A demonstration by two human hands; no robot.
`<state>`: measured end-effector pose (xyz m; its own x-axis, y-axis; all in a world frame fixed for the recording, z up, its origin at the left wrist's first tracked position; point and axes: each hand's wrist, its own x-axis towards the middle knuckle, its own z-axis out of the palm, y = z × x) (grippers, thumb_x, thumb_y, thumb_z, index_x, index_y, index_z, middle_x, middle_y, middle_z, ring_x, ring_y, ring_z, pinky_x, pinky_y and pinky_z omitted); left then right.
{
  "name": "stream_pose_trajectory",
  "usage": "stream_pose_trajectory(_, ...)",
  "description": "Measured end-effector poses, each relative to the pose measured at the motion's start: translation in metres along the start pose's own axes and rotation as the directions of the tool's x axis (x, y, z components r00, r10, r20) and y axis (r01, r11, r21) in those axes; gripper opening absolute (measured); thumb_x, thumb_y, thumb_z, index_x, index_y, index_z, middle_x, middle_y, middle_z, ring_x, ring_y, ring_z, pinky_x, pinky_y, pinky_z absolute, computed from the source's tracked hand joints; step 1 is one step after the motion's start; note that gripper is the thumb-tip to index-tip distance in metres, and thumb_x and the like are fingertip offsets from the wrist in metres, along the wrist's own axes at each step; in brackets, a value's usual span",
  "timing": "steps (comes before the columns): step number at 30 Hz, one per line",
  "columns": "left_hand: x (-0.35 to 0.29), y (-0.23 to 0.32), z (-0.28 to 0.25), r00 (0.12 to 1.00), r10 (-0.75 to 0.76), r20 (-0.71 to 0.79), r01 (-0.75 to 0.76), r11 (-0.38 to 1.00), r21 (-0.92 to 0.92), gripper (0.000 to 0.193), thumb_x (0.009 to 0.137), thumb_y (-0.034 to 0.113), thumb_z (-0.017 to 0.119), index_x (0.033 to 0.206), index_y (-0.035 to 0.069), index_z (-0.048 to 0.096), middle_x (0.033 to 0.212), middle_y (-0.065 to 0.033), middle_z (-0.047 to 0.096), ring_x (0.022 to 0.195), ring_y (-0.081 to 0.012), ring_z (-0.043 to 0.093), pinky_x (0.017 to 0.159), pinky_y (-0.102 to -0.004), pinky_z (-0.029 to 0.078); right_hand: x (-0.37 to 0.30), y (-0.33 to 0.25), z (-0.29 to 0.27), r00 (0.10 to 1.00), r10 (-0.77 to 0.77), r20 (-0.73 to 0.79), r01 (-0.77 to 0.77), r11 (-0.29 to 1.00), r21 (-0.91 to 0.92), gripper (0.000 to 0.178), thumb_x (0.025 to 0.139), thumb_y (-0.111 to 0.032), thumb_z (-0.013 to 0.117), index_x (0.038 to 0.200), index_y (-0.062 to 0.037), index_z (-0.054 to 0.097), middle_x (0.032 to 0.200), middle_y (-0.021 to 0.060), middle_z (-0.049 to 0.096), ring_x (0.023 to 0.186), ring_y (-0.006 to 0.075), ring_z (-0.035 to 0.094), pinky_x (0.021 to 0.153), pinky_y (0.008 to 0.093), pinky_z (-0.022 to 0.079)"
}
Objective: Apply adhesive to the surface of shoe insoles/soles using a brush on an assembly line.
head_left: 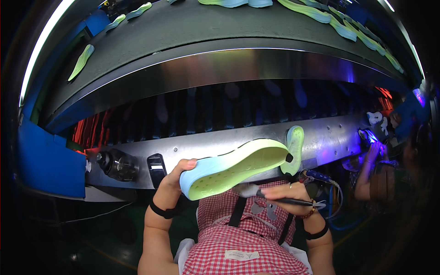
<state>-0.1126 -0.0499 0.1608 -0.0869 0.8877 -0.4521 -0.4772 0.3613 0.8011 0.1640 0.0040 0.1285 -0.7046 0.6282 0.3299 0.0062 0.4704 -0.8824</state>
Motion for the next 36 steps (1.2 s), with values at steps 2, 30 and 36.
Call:
stream_pose_trajectory(2,0.01,-0.002,-0.011,0.997,0.072,0.007,-0.072,0.997,0.011,0.05,0.077,0.041,0.051,0.103,-0.001,0.057,0.101,-0.0132,0.059,0.091,-0.0219,0.055,0.083,-0.028,0.041,-0.003,-0.005,0.0,0.997,0.005,0.074,-0.007,0.999,0.034,0.023,0.063,0.004,0.069,0.085,0.001,0.064,0.09,0.015,0.065,0.084,0.0243,0.064,0.074,0.0296,0.052)
stream_pose_trajectory(30,0.07,-0.078,0.021,0.926,0.24,0.291,0.003,0.767,-0.642,0.087,0.072,0.078,0.022,0.125,0.01,0.037,0.105,-0.0161,0.053,0.102,-0.0345,0.049,0.089,-0.0509,0.038,0.028,-0.014,0.02,0.992,-0.081,-0.101,0.08,0.997,-0.009,0.021,0.065,0.0,0.068,0.086,0.0001,0.064,0.083,0.0146,0.064,0.08,0.0238,0.063,0.071,0.0301,0.05)
stream_pose_trajectory(36,0.084,-0.075,0.025,0.741,0.531,0.41,-0.115,0.703,-0.702,0.088,0.073,0.077,0.02,0.13,0.01,0.032,0.118,-0.0175,0.047,0.111,-0.0352,0.044,0.094,-0.0519,0.034,0.033,-0.017,0.038,0.98,-0.182,-0.08,0.174,0.98,-0.099,0.021,0.064,-0.001,0.07,0.085,-0.0018,0.065,0.082,0.0111,0.065,0.083,0.0233,0.062,0.073,0.0303,0.05)
